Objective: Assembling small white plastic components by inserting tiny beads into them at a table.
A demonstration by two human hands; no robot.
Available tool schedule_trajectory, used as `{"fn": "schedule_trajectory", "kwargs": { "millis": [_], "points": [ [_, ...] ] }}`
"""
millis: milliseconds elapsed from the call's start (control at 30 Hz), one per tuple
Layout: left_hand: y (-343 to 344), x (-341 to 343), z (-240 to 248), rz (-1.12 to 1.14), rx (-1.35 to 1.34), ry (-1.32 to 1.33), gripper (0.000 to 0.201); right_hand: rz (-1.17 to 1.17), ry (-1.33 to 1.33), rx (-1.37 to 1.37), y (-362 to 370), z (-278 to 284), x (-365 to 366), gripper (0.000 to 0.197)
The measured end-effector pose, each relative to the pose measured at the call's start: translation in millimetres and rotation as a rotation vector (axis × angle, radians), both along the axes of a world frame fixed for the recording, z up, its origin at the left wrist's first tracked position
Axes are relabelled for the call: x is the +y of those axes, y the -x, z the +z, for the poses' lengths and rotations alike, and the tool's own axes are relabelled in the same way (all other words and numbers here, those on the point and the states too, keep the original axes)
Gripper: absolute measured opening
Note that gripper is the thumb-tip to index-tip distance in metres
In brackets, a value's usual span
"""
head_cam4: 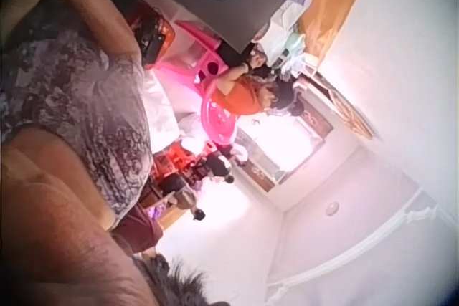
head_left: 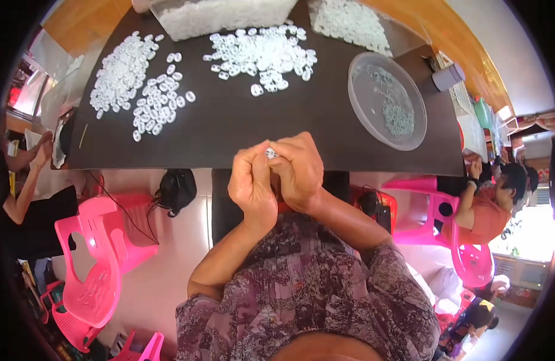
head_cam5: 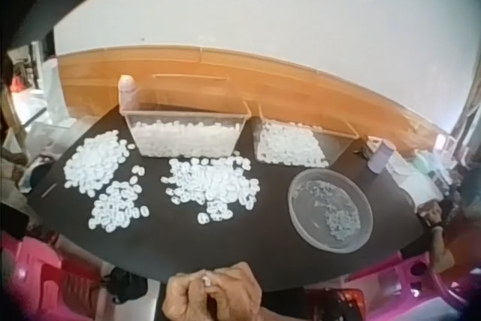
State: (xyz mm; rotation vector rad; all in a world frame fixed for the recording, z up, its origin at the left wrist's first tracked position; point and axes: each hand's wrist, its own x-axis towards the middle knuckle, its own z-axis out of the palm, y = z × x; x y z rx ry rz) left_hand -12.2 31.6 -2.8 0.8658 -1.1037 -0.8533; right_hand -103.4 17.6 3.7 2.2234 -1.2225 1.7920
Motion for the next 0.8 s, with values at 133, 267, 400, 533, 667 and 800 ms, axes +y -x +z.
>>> {"fn": "schedule_trajectory", "kwargs": {
  "millis": [133,267,400,533,667,800],
  "points": [
    [-23,-15,14,-0.057,-0.314,0.020,0.015,0.021,-0.116,0.093,13,23,-8,0.019],
    [-54,-61,14,0.090,-0.728,0.207,0.019,-0.054,-0.321,-0.034,42,47,-29,0.018],
    [-59,-111,27,0.165,-0.857,0.274,0.019,-0.201,-0.206,0.047,77,78,-79,0.016],
    [-52,-171,15,0.207,-1.027,0.289,0.029,-0.242,-0.252,-0.027,87,105,-143,0.016],
    [-36,-217,-1,0.265,-1.212,0.180,0.036,-0.278,-0.204,0.031,97,128,-196,0.018],
    [-34,-237,-2,0.031,-1.306,-0.095,0.055,-0.302,-0.162,0.146,110,131,-237,0.017]
  ]
}}
